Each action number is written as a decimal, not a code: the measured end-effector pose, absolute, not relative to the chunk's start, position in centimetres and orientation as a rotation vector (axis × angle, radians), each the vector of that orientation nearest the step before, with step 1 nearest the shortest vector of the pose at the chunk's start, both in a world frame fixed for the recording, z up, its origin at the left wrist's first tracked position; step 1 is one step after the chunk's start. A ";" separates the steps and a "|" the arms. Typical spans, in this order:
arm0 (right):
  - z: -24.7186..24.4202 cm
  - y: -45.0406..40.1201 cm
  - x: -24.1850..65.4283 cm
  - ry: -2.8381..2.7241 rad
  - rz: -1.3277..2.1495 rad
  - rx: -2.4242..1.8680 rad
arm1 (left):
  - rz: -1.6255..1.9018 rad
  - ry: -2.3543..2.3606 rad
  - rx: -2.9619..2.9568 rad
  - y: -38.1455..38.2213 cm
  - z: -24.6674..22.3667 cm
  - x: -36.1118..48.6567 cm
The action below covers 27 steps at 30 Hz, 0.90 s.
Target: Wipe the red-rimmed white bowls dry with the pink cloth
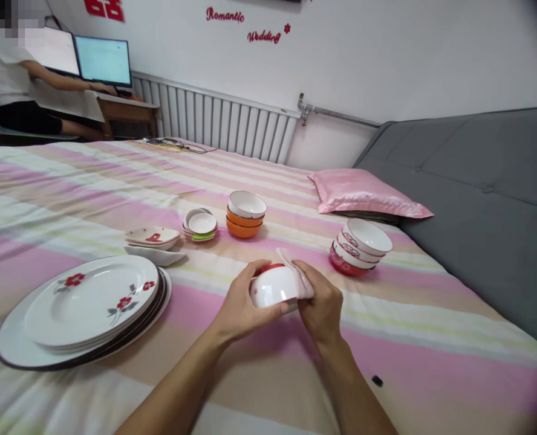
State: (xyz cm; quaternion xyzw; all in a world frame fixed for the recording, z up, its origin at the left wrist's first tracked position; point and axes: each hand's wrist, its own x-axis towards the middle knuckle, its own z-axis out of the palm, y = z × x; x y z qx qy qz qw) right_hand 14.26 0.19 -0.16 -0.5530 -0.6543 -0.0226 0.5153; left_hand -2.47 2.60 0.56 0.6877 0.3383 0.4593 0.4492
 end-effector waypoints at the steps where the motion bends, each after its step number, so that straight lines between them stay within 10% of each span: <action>1: -0.1 0.1 14.1 -1.654 -0.129 -1.300 | 1.129 0.862 1.771 2.6 0.5 -2.6; 27: 1.2 0.2 14.0 -2.069 -0.043 -1.102 | 0.906 1.095 2.077 2.2 0.4 -2.3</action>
